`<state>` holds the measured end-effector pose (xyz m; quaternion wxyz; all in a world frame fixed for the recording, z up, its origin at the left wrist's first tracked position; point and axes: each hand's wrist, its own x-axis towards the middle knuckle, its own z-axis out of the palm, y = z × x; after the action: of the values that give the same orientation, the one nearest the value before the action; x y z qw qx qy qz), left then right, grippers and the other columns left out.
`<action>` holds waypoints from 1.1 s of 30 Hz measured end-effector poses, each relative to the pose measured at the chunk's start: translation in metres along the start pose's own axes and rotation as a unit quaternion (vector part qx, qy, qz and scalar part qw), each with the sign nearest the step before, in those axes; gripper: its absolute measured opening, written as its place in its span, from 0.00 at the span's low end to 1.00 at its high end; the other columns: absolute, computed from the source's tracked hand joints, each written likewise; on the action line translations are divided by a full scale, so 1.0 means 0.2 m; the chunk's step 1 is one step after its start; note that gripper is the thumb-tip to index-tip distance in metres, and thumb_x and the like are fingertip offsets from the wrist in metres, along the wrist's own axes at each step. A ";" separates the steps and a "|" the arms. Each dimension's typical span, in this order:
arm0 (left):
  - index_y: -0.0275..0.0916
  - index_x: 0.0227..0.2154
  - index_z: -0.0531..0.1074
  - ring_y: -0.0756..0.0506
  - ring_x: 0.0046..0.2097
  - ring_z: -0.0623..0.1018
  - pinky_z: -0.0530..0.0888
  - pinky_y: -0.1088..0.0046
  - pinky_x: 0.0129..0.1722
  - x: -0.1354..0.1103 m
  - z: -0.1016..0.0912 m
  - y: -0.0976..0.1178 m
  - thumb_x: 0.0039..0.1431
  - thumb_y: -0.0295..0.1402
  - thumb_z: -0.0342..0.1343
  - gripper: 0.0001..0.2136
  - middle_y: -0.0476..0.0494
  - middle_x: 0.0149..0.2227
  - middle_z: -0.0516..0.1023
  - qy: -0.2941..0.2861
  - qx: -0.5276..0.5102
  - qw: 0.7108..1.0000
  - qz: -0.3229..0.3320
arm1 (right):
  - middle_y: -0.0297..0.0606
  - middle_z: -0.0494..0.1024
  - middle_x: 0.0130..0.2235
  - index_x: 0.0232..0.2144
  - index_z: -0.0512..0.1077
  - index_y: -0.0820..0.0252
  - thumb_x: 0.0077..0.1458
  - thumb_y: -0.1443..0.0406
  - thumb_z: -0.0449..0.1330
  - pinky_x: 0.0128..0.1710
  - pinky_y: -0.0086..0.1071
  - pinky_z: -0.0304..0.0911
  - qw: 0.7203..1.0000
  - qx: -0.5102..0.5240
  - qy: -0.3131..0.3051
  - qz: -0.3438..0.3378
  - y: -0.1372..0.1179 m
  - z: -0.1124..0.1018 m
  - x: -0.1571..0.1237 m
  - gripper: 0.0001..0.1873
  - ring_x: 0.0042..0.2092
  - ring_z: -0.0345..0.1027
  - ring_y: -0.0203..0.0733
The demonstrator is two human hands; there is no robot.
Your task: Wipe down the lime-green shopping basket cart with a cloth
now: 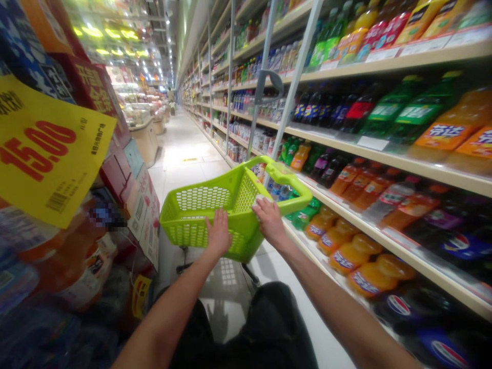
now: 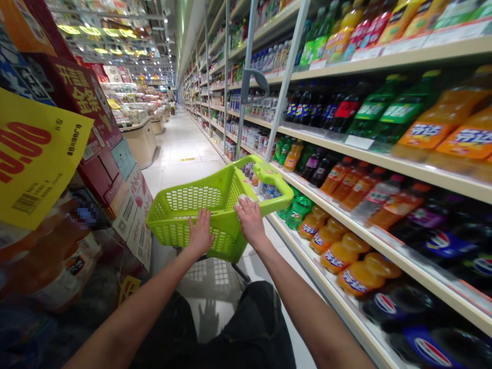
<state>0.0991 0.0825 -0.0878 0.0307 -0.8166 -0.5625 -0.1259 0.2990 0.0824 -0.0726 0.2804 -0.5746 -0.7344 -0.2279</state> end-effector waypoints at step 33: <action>0.30 0.61 0.44 0.41 0.65 0.45 0.45 0.45 0.60 -0.09 0.05 0.02 0.49 0.31 0.46 0.34 0.38 0.65 0.45 -0.015 0.012 1.000 0.004 | 0.55 0.65 0.53 0.43 0.69 0.64 0.46 0.74 0.48 0.49 0.50 0.58 0.989 -0.017 0.126 0.077 0.46 -0.18 -0.05 0.21 0.54 0.58 0.57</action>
<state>0.0983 0.0672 -0.1008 0.0327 -0.8200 -0.5614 -0.1066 0.3954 0.0740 -0.0510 0.3774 -0.6005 -0.6433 -0.2885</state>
